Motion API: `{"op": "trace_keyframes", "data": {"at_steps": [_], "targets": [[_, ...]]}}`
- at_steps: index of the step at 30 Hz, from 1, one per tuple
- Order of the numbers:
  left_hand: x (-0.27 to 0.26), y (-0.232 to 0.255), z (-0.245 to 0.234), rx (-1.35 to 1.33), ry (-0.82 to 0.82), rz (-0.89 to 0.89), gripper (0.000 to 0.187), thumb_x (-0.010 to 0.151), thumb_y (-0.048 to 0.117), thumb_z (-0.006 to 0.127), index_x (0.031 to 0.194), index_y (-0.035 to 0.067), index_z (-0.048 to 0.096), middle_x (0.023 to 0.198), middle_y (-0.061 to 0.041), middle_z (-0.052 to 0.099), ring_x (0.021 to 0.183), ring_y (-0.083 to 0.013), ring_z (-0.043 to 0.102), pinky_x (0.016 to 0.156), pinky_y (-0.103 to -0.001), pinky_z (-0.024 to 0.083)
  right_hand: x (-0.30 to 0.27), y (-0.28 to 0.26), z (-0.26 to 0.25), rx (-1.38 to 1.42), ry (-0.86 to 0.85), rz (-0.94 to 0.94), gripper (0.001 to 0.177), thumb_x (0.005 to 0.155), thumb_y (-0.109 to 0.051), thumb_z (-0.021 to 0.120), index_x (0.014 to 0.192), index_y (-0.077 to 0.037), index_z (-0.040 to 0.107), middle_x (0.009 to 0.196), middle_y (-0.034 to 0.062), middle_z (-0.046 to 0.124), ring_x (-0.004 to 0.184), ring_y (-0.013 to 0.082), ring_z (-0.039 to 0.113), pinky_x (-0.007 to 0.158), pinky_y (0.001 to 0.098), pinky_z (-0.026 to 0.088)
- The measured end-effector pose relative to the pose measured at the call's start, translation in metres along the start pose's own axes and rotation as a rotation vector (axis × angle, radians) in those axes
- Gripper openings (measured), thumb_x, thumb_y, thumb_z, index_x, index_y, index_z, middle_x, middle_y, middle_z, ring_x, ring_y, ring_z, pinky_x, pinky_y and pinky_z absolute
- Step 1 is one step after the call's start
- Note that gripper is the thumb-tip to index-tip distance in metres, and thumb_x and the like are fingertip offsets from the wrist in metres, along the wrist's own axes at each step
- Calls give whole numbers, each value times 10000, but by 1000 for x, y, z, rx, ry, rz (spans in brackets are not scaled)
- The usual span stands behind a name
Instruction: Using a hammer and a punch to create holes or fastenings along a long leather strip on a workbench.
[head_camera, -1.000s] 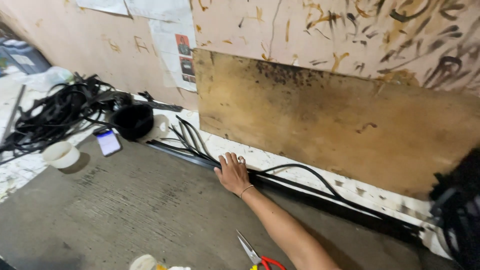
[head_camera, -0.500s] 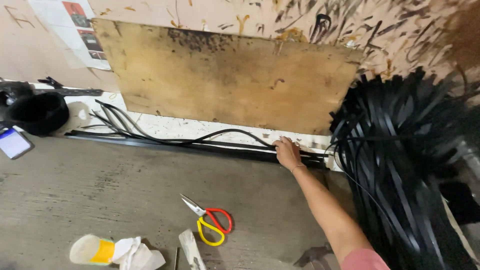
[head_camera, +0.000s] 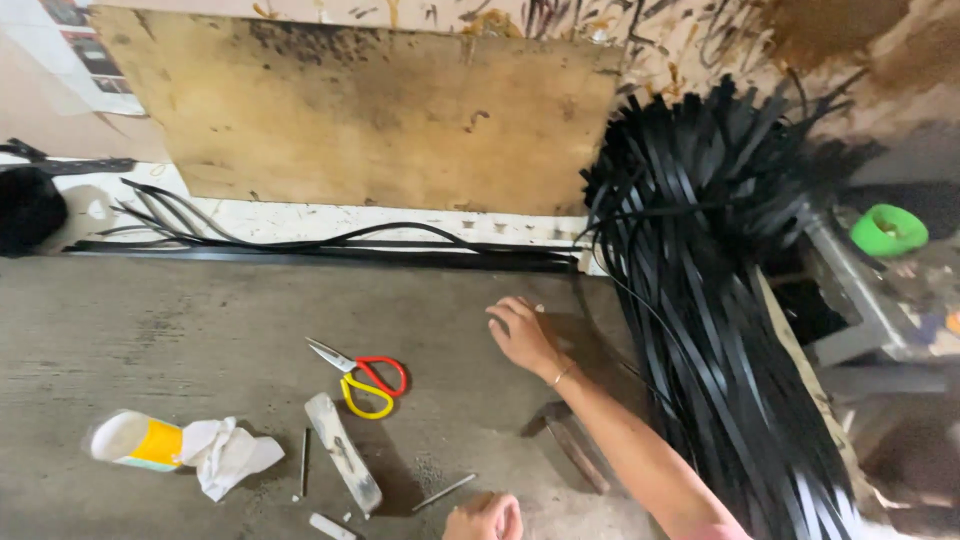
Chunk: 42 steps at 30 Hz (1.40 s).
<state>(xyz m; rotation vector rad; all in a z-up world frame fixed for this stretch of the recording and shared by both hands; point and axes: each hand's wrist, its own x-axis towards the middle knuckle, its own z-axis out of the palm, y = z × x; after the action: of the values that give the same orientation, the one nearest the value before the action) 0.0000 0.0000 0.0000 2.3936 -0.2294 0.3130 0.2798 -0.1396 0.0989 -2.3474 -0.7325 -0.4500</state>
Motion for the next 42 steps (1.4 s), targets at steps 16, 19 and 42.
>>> {"op": "trace_keyframes", "data": {"at_steps": [16,19,42], "targets": [[12,50,-53,-37,-133,-75,267,927,397,560,889,307,808,517,68,683,430,-136,610,418,-309,384,-293,-65,-173,-830,299,664,288,954,-288,664,1199,-155,739,1051,33,645,964,303,577,777,494,469],[11,52,-54,-12,-31,1,199,900,307,623,865,271,816,703,35,763,581,-170,691,438,-330,455,-291,-60,-170,-837,236,652,330,1023,-309,543,1207,-127,747,1078,47,734,993,288,610,858,469,450],[-6,73,-57,-157,-57,-76,241,932,308,608,888,206,821,682,43,728,574,-120,627,466,-275,437,-282,-89,-166,-622,409,705,247,996,-165,579,1199,-100,705,1029,102,717,963,326,618,824,456,484]]}}
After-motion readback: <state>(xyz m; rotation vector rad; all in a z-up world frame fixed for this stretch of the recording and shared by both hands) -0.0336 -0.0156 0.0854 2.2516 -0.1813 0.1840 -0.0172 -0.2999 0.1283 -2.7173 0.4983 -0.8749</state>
